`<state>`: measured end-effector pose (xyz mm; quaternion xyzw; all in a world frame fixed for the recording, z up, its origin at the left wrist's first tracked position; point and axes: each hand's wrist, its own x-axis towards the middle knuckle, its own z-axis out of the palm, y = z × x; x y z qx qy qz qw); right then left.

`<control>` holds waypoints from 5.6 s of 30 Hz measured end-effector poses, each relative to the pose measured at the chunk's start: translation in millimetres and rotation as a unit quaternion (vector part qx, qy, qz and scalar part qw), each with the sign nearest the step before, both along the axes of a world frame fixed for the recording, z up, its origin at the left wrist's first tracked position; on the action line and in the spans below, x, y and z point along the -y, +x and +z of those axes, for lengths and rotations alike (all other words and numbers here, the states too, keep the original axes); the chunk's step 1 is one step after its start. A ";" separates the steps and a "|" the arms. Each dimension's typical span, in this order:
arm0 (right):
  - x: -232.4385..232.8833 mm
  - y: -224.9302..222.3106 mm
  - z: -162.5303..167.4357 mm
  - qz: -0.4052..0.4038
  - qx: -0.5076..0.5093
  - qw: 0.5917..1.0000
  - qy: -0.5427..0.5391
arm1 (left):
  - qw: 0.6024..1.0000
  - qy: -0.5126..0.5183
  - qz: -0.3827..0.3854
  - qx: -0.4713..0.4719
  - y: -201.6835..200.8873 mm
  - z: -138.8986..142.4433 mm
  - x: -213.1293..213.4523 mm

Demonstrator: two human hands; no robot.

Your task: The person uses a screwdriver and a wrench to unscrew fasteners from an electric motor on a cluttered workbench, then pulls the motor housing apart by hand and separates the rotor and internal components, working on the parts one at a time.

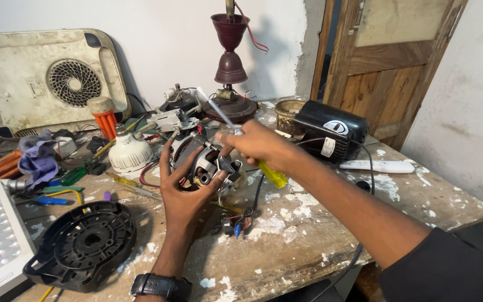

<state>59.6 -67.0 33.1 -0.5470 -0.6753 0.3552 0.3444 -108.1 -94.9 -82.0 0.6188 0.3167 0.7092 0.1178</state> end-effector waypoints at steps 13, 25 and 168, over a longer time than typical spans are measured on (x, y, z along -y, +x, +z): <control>-8.2 1.3 -8.1 0.001 0.009 1.000 0.002 | 0.999 -0.016 -0.026 0.016 4.2 0.8 -2.4; -4.8 -3.4 -6.2 -0.002 0.043 0.998 0.036 | 1.000 -0.011 -0.021 0.011 1.4 -0.7 -4.5; -30.6 10.8 -10.9 -0.100 0.075 0.972 0.197 | 1.000 -0.007 0.015 0.002 22.8 7.1 -36.3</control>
